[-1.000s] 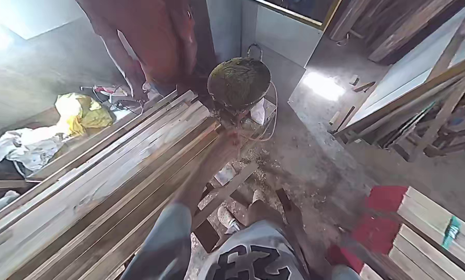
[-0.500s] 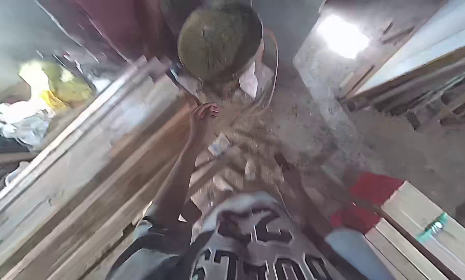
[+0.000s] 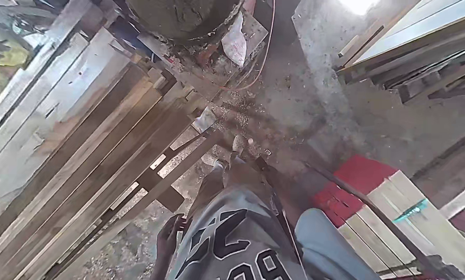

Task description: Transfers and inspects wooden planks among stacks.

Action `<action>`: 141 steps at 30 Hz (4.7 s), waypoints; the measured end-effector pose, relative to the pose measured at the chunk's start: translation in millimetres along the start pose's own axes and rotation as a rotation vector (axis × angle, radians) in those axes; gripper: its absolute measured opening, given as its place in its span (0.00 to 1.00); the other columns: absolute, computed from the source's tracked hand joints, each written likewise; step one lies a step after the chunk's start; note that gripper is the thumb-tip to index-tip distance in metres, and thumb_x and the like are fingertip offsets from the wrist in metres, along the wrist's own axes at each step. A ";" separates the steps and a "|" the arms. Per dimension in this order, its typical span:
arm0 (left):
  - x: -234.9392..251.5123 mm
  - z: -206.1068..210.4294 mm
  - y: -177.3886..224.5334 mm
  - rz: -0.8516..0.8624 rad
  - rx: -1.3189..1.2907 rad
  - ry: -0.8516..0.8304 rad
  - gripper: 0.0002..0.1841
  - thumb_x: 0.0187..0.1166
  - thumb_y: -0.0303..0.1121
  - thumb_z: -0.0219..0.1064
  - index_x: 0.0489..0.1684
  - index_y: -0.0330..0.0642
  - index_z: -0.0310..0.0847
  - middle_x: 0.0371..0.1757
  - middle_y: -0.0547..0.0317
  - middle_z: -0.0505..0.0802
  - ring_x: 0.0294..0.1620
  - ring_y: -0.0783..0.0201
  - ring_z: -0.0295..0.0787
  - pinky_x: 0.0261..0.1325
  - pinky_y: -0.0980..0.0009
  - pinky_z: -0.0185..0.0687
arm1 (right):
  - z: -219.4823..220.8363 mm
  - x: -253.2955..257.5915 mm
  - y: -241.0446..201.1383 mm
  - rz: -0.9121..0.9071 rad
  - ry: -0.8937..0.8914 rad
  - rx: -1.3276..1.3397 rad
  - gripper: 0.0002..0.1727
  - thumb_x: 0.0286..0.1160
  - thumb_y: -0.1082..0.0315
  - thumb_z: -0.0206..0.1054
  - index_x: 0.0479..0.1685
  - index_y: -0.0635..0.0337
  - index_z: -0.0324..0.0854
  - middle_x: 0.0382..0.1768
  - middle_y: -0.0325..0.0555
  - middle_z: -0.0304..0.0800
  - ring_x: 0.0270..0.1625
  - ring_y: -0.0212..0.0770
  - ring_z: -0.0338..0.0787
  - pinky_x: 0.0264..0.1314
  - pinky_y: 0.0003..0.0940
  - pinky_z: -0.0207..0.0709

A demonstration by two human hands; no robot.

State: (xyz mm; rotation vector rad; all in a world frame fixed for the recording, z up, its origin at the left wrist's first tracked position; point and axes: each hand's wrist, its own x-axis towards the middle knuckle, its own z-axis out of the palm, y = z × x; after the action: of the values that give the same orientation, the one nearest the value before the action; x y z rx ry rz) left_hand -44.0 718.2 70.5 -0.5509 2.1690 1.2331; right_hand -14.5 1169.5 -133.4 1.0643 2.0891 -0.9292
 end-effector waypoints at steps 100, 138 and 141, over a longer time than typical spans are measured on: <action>3.9 92.2 20.5 -0.016 -0.447 0.687 0.21 0.89 0.40 0.61 0.58 0.24 0.84 0.40 0.51 0.95 0.33 0.75 0.90 0.42 0.75 0.90 | -359.3 59.5 -654.3 -0.703 0.118 -1.748 0.19 0.77 0.64 0.72 0.62 0.66 0.85 0.59 0.73 0.86 0.63 0.78 0.84 0.60 0.82 0.70; 112.6 -336.5 -221.0 0.213 0.955 -0.112 0.36 0.76 0.73 0.59 0.61 0.48 0.85 0.45 0.41 0.95 0.51 0.37 0.93 0.50 0.30 0.83 | 282.1 -278.3 -274.0 -0.650 -0.024 0.174 0.32 0.82 0.63 0.69 0.87 0.49 0.69 0.74 0.57 0.81 0.65 0.49 0.89 0.65 0.49 0.86; 121.9 -356.6 -225.3 0.297 0.895 -0.322 0.40 0.69 0.66 0.74 0.79 0.56 0.72 0.61 0.45 0.92 0.63 0.41 0.90 0.62 0.33 0.82 | 317.5 -292.4 -296.0 -0.619 0.227 -0.041 0.32 0.81 0.64 0.68 0.87 0.43 0.70 0.76 0.63 0.75 0.66 0.63 0.86 0.60 0.58 0.85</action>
State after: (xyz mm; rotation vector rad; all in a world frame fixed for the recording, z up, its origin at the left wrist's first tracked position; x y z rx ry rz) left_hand -98.9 289.6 -7.6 0.3277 2.2668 0.3286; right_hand -58.7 665.6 0.8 0.5125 2.6854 -1.0741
